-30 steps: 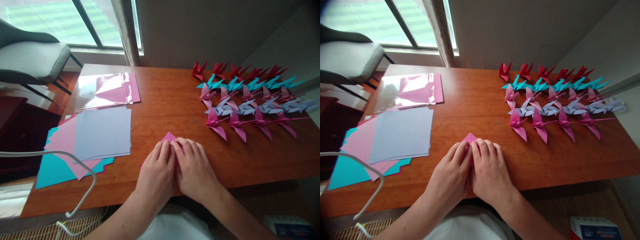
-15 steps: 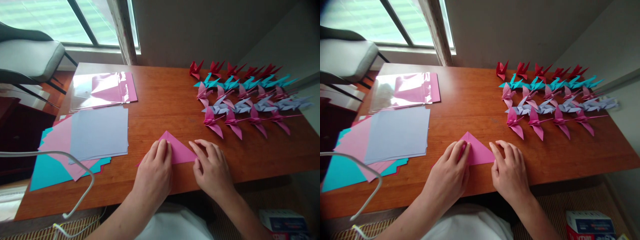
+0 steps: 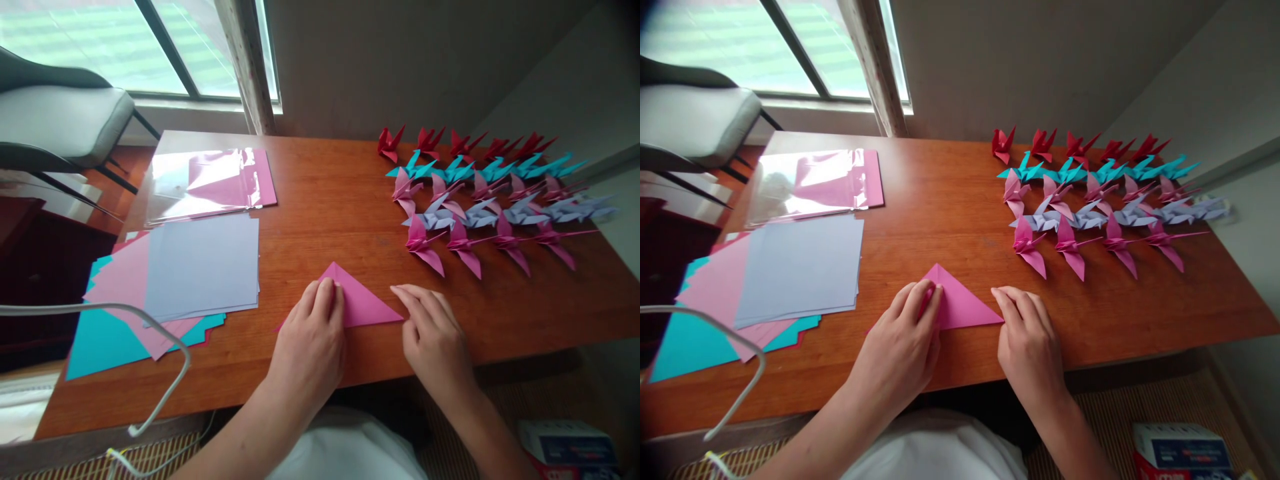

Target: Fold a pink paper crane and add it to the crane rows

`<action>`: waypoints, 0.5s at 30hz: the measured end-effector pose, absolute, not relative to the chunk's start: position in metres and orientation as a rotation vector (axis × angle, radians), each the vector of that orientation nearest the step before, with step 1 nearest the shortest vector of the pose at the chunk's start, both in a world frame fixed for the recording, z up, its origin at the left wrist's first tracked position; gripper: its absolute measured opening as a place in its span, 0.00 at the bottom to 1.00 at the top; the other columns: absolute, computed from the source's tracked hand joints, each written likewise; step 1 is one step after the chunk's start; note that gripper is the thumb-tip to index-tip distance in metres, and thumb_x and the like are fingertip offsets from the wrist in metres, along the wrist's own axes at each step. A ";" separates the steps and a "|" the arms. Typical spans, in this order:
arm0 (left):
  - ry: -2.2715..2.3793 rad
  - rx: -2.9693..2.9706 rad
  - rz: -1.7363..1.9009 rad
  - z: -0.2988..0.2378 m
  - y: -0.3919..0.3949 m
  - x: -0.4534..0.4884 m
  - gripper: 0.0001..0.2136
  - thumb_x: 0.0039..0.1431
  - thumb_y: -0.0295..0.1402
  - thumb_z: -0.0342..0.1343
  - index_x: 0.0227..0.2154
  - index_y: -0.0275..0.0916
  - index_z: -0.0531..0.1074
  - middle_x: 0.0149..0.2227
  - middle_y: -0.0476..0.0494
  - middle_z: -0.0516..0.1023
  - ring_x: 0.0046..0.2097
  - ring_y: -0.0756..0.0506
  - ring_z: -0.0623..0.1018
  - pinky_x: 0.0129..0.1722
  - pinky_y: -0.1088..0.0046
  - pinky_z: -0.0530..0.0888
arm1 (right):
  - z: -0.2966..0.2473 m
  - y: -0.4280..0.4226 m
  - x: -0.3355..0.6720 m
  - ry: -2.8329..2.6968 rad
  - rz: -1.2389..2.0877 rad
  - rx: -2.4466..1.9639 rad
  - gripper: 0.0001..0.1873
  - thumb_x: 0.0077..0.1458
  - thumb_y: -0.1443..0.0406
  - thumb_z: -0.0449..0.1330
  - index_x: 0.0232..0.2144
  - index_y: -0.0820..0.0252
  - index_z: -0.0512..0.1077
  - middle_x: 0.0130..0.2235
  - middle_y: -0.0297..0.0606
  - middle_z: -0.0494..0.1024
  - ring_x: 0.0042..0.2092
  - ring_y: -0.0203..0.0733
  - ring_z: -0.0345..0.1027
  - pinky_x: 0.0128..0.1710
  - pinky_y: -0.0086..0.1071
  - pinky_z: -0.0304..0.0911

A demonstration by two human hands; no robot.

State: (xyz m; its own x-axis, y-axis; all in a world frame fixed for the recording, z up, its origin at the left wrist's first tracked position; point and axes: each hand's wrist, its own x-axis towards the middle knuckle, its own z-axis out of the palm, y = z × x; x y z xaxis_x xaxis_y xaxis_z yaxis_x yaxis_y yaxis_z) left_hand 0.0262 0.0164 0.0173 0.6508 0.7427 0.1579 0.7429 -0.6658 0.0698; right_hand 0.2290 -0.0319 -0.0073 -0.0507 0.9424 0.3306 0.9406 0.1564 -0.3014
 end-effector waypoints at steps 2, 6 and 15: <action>-1.301 -2.853 -0.283 0.017 0.017 0.026 0.21 0.57 0.23 0.51 0.53 0.20 0.73 0.54 0.25 0.74 0.56 0.32 0.72 0.59 0.58 0.73 | -0.005 -0.030 0.228 -1.971 0.024 -1.733 0.24 0.62 0.78 0.50 0.57 0.60 0.69 0.49 0.46 0.76 0.51 0.50 0.69 0.54 0.46 0.67; -1.294 -2.837 -0.274 0.017 0.016 0.027 0.21 0.56 0.23 0.52 0.53 0.20 0.73 0.54 0.25 0.75 0.56 0.32 0.73 0.58 0.58 0.74 | -0.004 -0.020 0.208 -2.018 0.097 -1.623 0.20 0.63 0.74 0.55 0.56 0.61 0.70 0.49 0.46 0.76 0.51 0.50 0.68 0.53 0.46 0.67; -1.341 -2.899 -0.106 0.015 0.014 0.025 0.23 0.61 0.25 0.50 0.57 0.21 0.71 0.56 0.26 0.75 0.58 0.31 0.73 0.61 0.56 0.72 | -0.012 -0.007 0.187 -2.112 0.071 -1.714 0.15 0.66 0.66 0.57 0.52 0.56 0.75 0.56 0.46 0.75 0.53 0.53 0.67 0.52 0.48 0.64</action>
